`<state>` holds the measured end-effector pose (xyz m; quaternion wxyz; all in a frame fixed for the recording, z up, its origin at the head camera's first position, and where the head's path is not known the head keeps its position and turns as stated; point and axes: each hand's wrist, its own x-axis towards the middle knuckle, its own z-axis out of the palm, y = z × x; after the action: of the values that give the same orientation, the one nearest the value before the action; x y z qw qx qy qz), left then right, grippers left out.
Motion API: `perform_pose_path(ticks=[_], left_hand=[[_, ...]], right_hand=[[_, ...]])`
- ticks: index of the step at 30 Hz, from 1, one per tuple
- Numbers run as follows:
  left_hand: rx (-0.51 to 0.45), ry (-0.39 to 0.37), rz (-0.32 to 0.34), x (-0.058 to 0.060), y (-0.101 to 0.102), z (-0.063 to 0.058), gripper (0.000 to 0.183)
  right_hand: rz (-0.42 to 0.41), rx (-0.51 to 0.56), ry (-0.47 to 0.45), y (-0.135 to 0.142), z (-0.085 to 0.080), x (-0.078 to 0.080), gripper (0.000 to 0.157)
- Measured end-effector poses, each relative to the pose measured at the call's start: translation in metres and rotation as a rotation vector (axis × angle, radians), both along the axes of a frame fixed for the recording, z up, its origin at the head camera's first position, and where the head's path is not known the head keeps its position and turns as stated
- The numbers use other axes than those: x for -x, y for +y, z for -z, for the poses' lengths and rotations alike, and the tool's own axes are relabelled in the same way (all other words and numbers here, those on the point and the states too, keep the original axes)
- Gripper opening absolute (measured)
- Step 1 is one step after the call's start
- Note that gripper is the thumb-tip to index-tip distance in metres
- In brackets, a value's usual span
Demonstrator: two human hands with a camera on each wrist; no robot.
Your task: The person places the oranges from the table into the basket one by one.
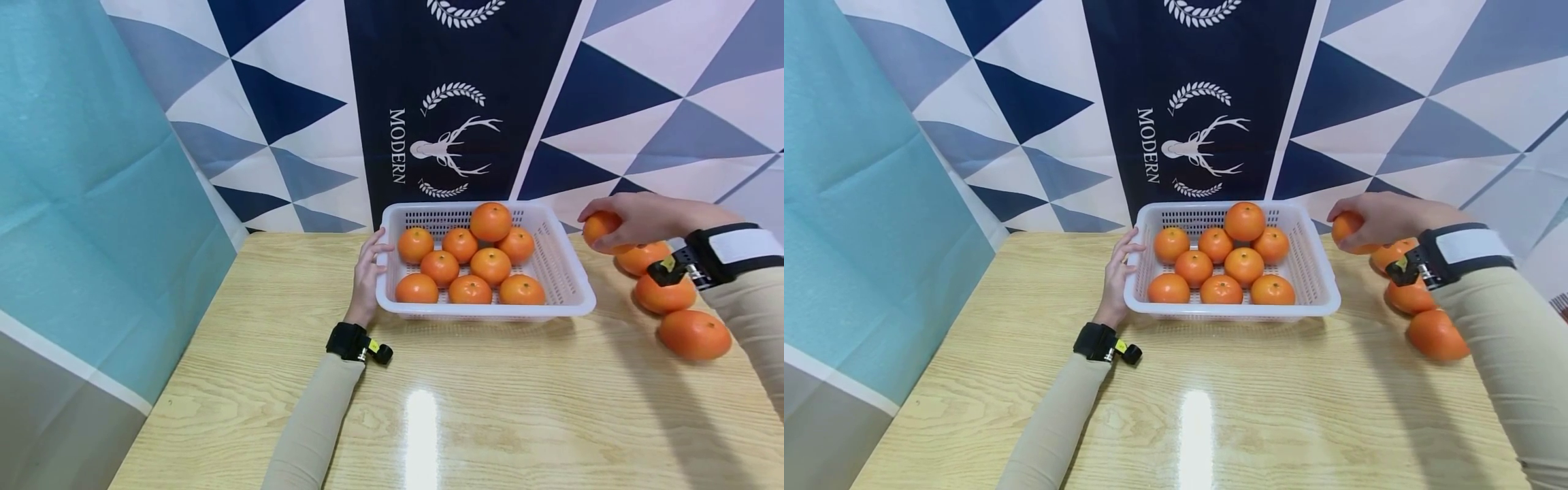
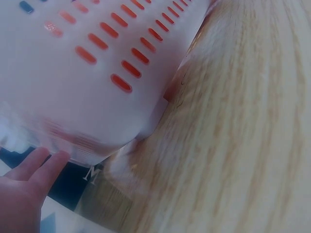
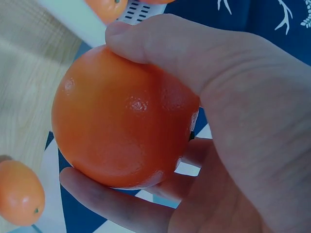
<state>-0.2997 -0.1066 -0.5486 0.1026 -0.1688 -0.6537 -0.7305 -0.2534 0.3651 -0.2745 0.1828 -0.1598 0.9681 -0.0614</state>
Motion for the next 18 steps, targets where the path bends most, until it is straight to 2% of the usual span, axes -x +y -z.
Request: perform_pose_path(ticks=[2, 10, 18], left_hand=[[-0.001, 0.009, 0.005, 0.002, -0.001, 0.002, 0.043], [0.005, 0.008, 0.003, 0.002, -0.001, 0.003, 0.045], [-0.003, -0.001, -0.001, 0.0, -0.001, 0.0, 0.043]], right_hand=[[-0.033, -0.026, 0.036, -0.003, 0.001, 0.006, 0.055], [-0.019, -0.025, 0.014, -0.022, 0.0, 0.012, 0.058], [-0.079, 0.009, 0.002, -0.046, 0.0, 0.02, 0.056]])
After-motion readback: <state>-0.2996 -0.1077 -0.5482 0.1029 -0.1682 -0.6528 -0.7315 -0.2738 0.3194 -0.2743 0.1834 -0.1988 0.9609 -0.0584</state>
